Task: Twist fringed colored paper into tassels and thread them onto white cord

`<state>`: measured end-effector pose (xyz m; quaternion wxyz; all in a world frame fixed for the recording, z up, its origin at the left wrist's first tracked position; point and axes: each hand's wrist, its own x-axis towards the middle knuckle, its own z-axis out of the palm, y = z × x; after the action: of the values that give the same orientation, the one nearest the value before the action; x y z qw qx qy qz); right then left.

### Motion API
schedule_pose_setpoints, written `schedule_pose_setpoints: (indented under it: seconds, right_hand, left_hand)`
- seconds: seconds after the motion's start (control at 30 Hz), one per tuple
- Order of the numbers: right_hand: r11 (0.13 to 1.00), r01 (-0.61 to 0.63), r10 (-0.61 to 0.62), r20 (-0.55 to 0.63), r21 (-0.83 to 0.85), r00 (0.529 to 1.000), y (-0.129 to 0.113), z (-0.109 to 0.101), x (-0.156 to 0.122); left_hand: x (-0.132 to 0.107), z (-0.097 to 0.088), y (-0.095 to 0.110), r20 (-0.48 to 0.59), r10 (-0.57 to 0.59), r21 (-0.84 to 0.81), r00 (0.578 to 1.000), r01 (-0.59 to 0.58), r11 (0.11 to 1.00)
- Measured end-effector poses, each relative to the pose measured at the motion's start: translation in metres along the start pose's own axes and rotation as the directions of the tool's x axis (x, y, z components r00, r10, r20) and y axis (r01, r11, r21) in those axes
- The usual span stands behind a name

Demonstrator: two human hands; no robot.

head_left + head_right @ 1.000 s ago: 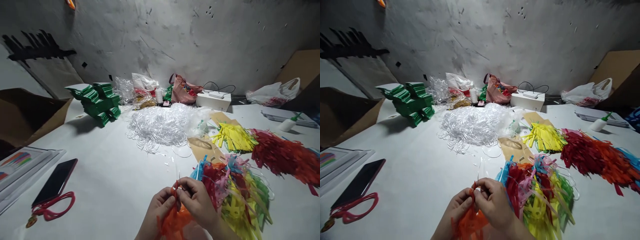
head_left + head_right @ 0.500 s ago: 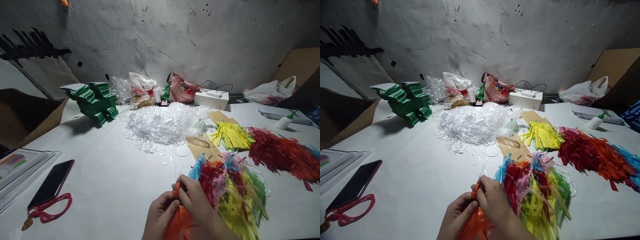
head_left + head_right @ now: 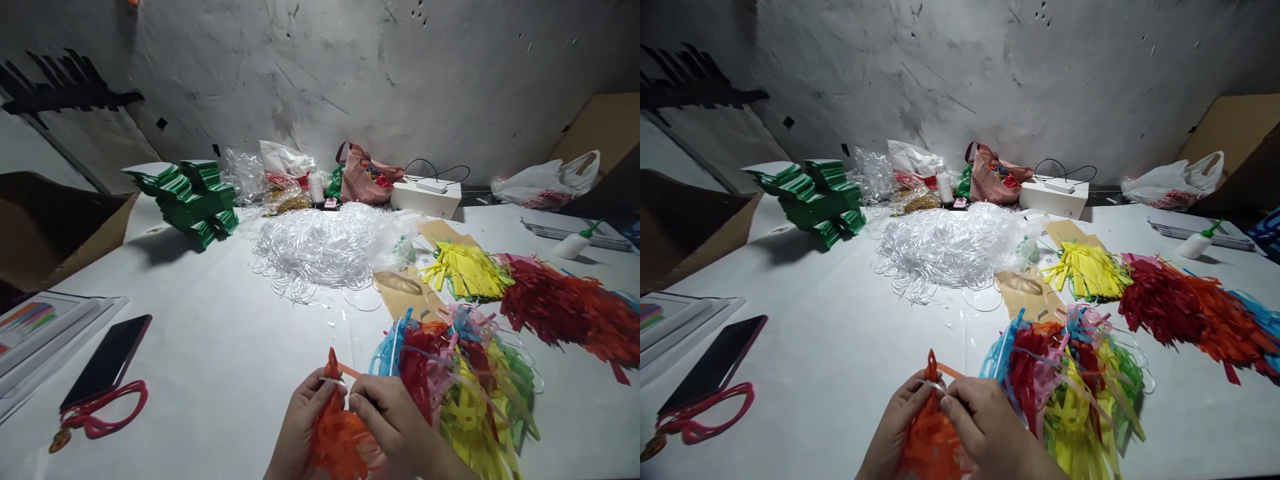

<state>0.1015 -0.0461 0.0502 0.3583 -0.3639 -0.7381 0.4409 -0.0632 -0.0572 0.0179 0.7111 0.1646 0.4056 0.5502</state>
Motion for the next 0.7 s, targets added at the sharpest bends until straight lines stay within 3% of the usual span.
schedule_pose_setpoints:
  seconds: [0.33, 0.7]
  right_hand:
    - [0.998, 0.034, -0.042, -0.135, -0.061, 0.990, 0.0015, -0.0026, -0.0039]
    - [0.991, 0.042, -0.058, -0.124, -0.128, 0.991, 0.0018, 0.0016, -0.0005]
  left_hand:
    - [-0.0025, 0.0029, 0.0026, -0.036, -0.031, -0.100, 0.999, 0.027, 0.995]
    - [-0.0063, 0.0028, -0.0026, 0.042, 0.091, 0.063, 0.995, -0.093, 0.994]
